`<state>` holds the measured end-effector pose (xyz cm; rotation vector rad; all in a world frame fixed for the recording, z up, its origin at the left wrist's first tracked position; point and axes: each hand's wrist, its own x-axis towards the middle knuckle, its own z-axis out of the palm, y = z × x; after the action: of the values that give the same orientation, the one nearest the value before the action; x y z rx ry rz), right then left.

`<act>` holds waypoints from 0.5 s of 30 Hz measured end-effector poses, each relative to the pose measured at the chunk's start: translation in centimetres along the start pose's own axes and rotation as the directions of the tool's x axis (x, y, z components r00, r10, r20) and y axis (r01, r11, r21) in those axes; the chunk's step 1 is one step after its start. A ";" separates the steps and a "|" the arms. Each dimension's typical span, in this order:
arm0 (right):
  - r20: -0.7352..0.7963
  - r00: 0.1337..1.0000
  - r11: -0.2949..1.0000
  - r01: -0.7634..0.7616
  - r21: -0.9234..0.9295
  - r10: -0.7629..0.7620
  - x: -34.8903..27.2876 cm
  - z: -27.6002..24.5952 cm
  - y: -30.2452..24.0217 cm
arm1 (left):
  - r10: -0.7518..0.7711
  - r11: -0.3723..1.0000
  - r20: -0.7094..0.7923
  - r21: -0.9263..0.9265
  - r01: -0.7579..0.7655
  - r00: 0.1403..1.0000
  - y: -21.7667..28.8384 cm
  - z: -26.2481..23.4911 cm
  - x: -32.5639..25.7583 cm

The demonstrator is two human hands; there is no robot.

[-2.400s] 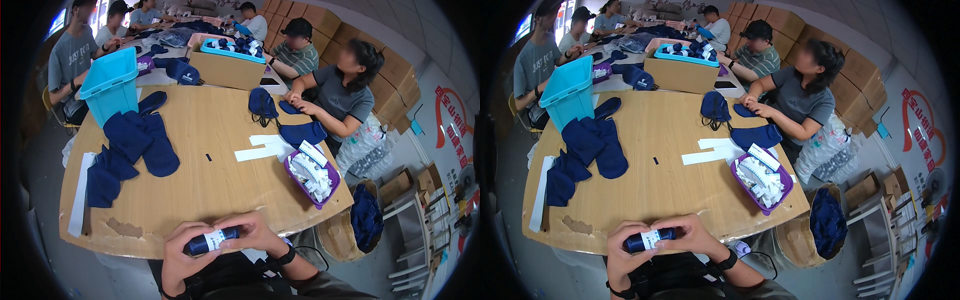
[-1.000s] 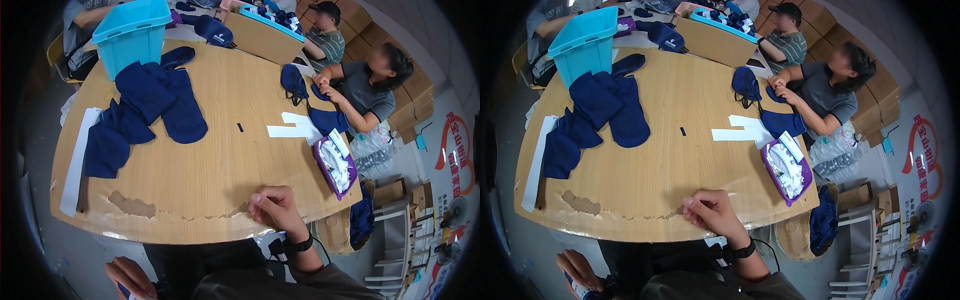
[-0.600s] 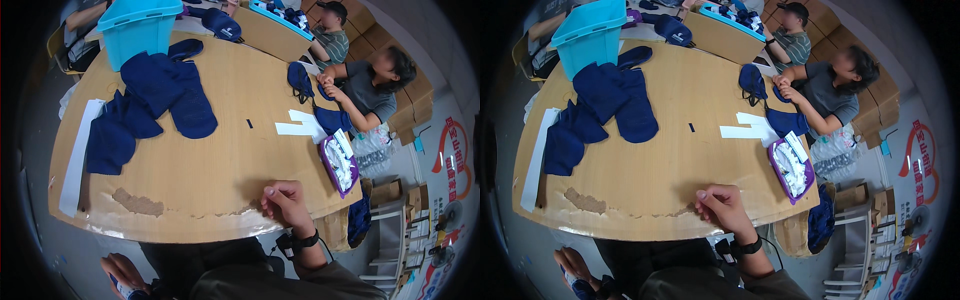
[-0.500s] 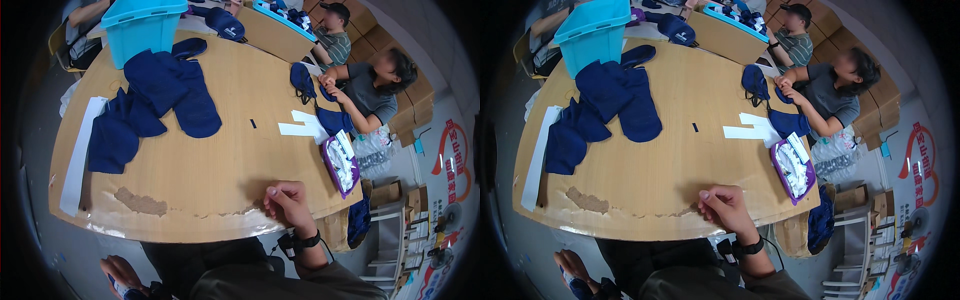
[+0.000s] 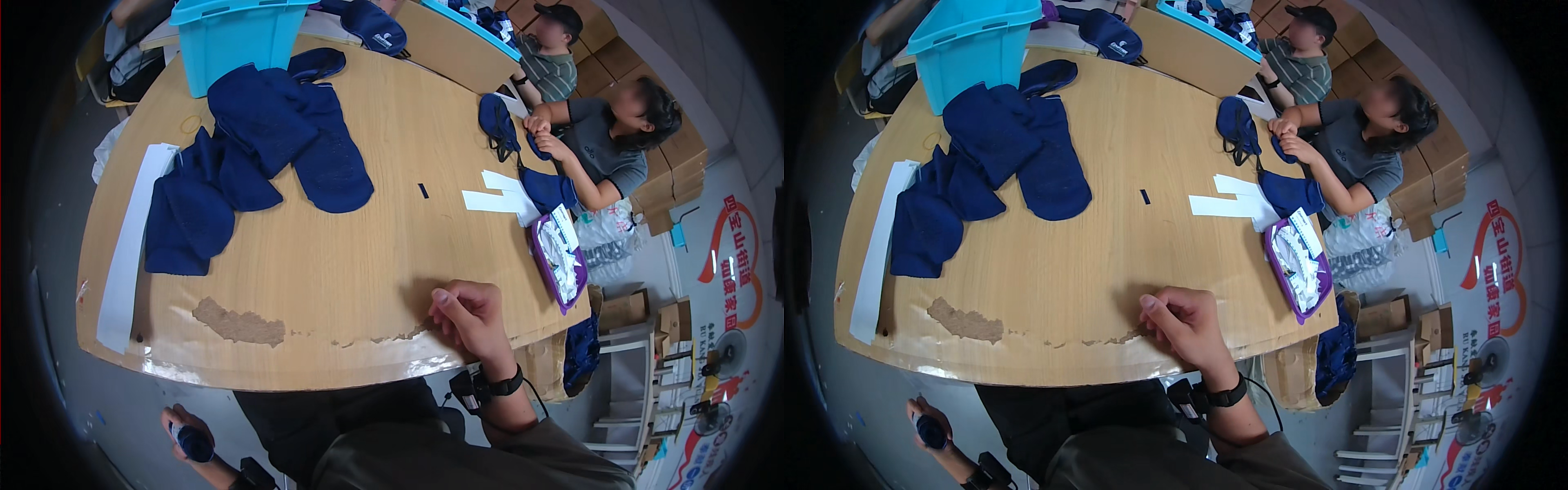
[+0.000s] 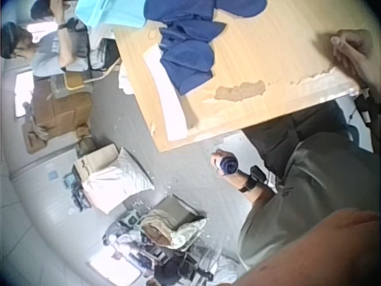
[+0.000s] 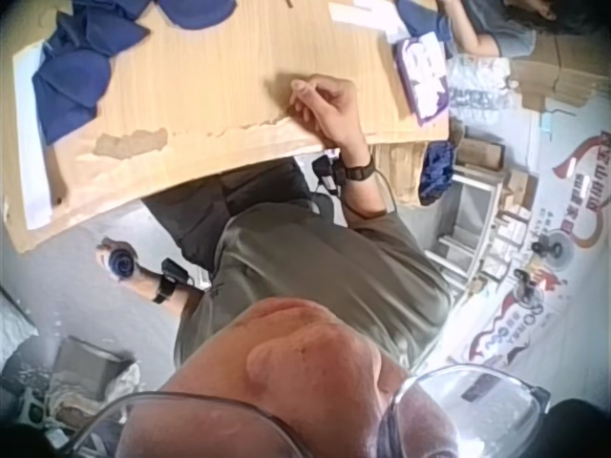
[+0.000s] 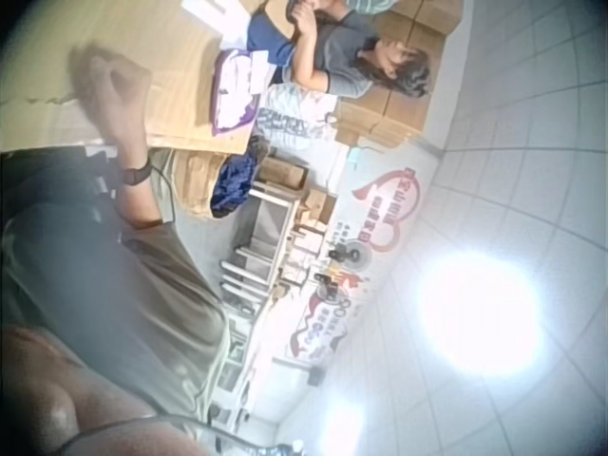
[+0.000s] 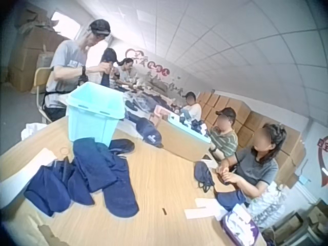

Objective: The person is seen assembling eye masks by folding fabric and applying a white adhesive or tape strip.

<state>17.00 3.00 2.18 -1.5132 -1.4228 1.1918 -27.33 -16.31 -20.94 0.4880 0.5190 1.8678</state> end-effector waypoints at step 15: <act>-0.014 0.927 0.695 0.271 -0.666 -0.375 -1.5 2.4 1.2 | 0.388 0.889 -0.590 0.442 -0.119 0.708 6.4 0.1 5.7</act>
<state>15.13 1.12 0.54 -1.6427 -2.0275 0.3380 -34.04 -13.01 -16.71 0.1063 1.3788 2.2142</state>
